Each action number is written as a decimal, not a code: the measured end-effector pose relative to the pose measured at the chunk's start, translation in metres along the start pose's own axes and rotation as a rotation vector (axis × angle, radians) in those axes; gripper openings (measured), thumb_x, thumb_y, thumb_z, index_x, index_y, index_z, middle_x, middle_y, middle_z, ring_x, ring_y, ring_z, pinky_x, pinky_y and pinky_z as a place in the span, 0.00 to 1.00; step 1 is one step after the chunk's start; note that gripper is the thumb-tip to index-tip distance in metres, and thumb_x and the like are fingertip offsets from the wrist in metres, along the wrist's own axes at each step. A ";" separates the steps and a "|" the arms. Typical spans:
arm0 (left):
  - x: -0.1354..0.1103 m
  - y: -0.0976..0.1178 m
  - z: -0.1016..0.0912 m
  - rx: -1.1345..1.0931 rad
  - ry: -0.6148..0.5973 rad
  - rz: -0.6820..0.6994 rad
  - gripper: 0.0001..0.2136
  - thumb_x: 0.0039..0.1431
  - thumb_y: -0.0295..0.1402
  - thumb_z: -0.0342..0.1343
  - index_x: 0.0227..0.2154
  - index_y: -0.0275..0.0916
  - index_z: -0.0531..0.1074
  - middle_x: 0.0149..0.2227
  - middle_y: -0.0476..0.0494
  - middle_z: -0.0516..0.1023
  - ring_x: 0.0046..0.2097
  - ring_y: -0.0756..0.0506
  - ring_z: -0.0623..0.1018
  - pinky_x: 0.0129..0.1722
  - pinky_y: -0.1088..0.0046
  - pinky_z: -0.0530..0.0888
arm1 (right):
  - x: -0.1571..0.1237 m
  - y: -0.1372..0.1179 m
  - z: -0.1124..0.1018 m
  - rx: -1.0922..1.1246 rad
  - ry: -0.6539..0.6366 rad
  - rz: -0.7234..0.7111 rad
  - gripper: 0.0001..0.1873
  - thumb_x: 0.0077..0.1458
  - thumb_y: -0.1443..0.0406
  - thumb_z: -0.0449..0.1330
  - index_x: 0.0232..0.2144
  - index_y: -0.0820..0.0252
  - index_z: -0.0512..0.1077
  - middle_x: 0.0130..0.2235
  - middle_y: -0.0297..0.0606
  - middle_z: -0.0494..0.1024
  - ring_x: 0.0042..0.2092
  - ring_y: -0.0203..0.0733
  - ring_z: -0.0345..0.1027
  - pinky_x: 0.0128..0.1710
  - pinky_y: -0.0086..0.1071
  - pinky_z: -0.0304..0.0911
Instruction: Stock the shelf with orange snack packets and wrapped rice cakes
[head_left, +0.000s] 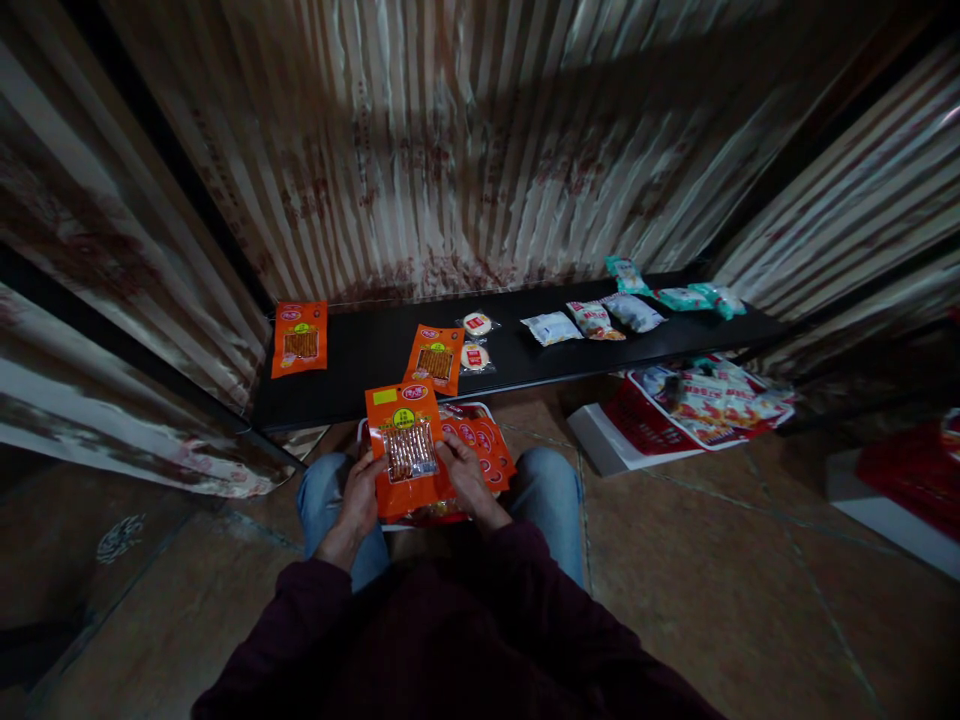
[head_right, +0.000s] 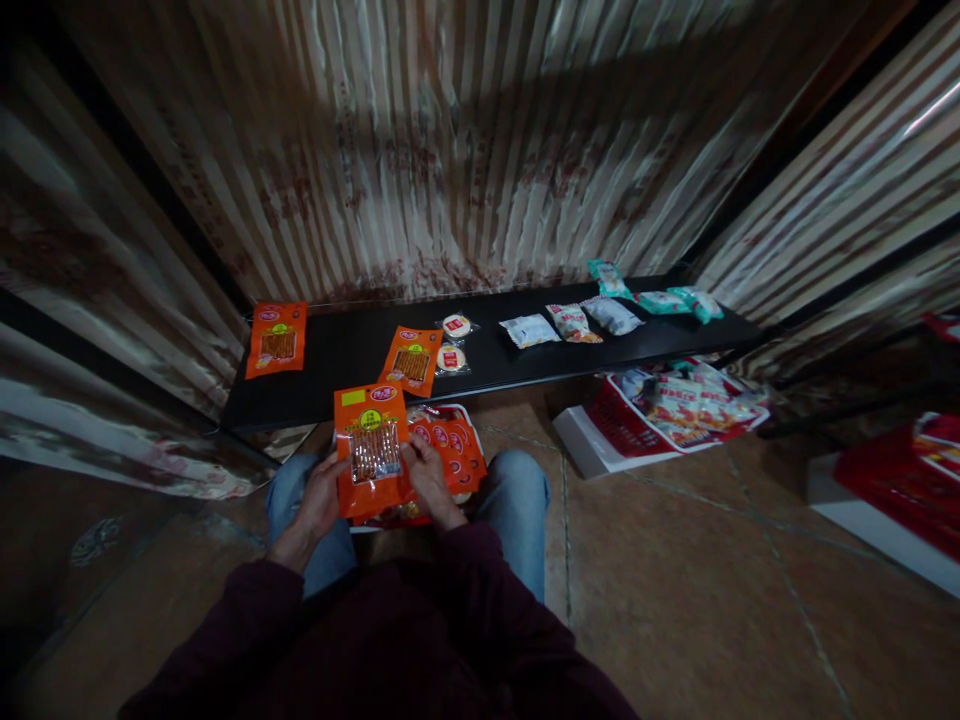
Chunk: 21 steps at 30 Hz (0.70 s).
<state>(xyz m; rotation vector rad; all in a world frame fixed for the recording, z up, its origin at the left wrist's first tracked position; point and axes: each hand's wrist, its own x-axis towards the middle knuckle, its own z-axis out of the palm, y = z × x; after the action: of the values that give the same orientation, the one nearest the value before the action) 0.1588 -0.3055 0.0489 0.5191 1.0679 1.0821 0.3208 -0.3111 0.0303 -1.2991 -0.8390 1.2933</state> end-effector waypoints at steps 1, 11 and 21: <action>0.000 0.000 0.000 -0.012 -0.003 -0.007 0.20 0.40 0.35 0.63 0.39 0.35 0.72 0.32 0.44 0.80 0.36 0.42 0.80 0.37 0.66 0.75 | 0.000 -0.001 0.000 0.005 -0.006 0.005 0.18 0.49 0.53 0.56 0.39 0.58 0.71 0.37 0.37 0.78 0.35 0.42 0.72 0.36 0.35 0.68; 0.003 -0.004 0.000 0.060 0.087 0.060 0.19 0.39 0.36 0.63 0.37 0.36 0.73 0.32 0.44 0.80 0.38 0.42 0.78 0.38 0.68 0.73 | -0.002 -0.015 0.008 0.083 0.042 0.011 0.14 0.44 0.55 0.62 0.32 0.56 0.73 0.32 0.32 0.77 0.33 0.39 0.68 0.34 0.31 0.64; -0.002 0.003 0.002 0.026 0.102 0.053 0.18 0.39 0.35 0.63 0.36 0.36 0.71 0.32 0.46 0.79 0.34 0.45 0.78 0.36 0.69 0.73 | 0.001 -0.018 0.013 0.140 -0.008 -0.006 0.13 0.45 0.56 0.63 0.32 0.56 0.74 0.31 0.31 0.77 0.31 0.38 0.67 0.34 0.31 0.62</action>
<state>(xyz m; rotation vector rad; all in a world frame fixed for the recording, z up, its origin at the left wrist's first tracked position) 0.1590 -0.3053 0.0532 0.5198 1.1641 1.1530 0.3125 -0.3043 0.0497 -1.1808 -0.7439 1.3290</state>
